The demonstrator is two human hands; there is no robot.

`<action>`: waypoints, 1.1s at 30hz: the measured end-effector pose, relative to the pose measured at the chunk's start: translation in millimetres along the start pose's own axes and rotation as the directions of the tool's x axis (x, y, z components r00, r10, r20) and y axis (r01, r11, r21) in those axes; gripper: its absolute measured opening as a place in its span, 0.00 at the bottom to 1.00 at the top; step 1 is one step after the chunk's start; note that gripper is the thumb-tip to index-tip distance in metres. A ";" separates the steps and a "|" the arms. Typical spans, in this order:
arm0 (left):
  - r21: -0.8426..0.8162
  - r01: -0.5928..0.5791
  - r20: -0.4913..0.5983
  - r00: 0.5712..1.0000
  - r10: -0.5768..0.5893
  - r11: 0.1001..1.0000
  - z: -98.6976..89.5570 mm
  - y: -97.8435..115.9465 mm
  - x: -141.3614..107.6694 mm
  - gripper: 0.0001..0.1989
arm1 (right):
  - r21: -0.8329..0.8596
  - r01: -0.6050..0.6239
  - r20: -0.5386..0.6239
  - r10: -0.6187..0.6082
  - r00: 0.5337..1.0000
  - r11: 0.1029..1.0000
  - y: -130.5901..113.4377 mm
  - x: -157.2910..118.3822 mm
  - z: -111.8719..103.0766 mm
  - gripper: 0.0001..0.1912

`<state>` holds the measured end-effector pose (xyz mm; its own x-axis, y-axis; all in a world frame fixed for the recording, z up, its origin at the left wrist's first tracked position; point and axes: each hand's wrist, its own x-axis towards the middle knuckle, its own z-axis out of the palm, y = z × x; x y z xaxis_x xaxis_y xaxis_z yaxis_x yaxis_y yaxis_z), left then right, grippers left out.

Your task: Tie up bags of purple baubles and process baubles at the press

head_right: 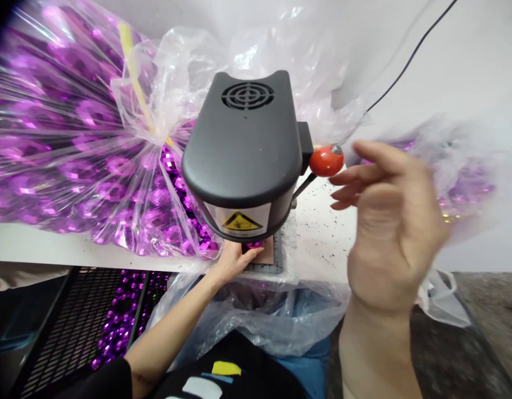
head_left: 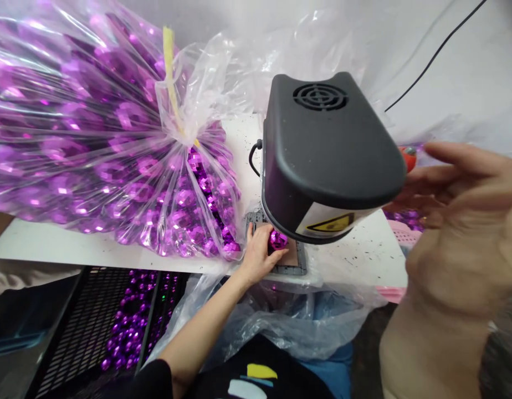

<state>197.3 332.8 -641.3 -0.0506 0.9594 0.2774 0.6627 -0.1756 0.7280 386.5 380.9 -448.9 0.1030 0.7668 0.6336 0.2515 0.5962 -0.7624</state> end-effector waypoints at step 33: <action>-0.057 0.043 0.041 0.998 -0.040 0.997 -7.8 13.3 1.6 0.17 | -0.369 0.313 0.186 -0.261 0.947 0.875 64.9 -93.2 -7.1 0.04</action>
<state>200.2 330.3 -626.3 -0.0467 0.9740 0.2218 0.6162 -0.1467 0.7738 400.1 346.5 -556.5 -0.1465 0.6152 0.7746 0.6075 0.6740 -0.4203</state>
